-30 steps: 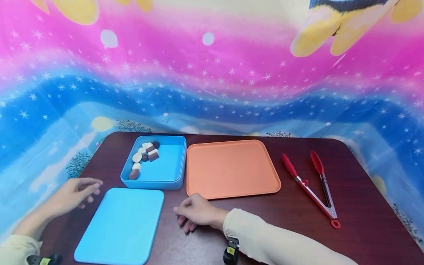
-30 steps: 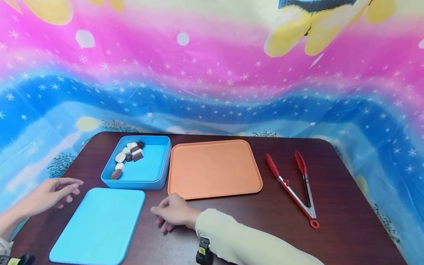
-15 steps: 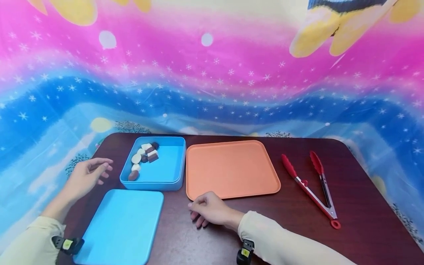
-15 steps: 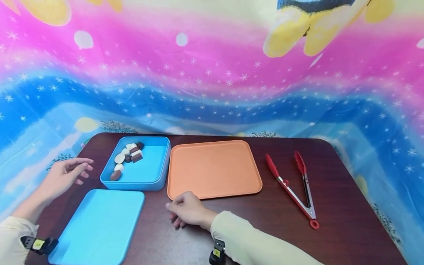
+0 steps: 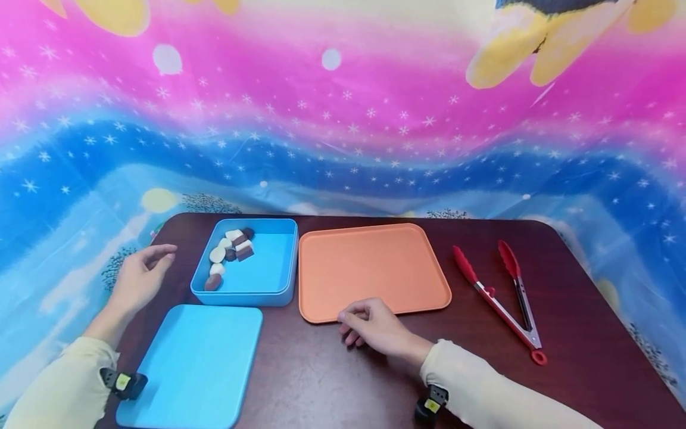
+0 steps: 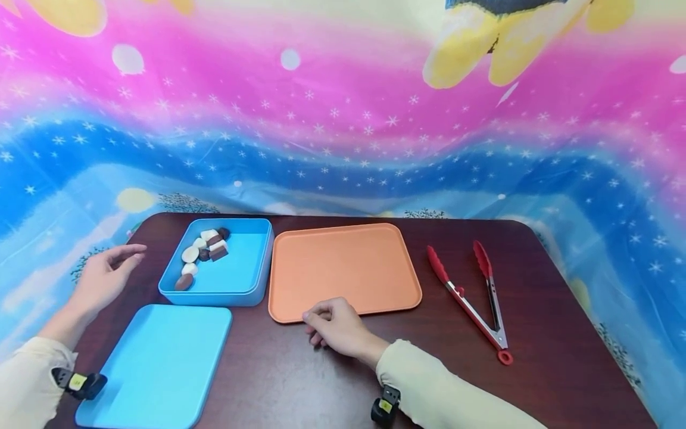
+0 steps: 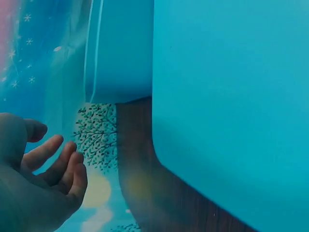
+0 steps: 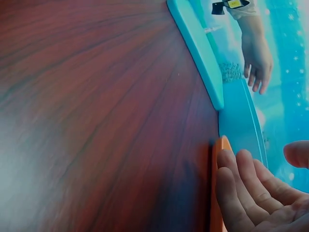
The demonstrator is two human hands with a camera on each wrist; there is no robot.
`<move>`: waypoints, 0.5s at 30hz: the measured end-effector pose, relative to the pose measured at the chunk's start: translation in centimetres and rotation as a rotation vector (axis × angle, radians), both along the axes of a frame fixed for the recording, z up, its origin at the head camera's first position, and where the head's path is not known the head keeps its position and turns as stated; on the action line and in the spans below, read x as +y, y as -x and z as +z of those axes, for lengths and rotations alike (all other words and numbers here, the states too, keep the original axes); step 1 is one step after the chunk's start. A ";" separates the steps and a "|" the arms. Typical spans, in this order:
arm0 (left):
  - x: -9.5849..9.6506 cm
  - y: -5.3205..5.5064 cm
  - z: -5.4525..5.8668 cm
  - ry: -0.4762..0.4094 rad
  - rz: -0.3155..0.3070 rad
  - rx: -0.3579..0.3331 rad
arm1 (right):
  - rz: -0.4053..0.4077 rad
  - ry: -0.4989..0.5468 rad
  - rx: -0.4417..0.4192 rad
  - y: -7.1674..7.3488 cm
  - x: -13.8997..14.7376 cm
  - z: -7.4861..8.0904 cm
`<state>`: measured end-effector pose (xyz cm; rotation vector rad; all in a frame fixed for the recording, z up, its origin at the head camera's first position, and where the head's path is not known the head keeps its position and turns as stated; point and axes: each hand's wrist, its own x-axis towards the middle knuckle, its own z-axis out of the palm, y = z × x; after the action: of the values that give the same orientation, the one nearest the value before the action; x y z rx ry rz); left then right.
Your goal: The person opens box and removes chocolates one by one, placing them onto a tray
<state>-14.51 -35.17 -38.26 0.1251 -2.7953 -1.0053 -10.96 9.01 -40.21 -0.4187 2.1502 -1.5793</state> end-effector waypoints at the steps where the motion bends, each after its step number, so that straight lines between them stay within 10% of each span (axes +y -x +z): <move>1: 0.1 0.2 -0.1 0.000 -0.003 -0.016 | -0.004 -0.006 0.011 0.1 0.4 0.1; 15: 2.3 2.9 -1.6 -0.157 -0.092 -0.281 | -0.141 -0.091 0.193 0.3 6.8 1.0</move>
<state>-17.40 -32.88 -39.88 0.1712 -2.9909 -1.3240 -11.28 15.77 -39.23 -0.4125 2.4355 -1.5629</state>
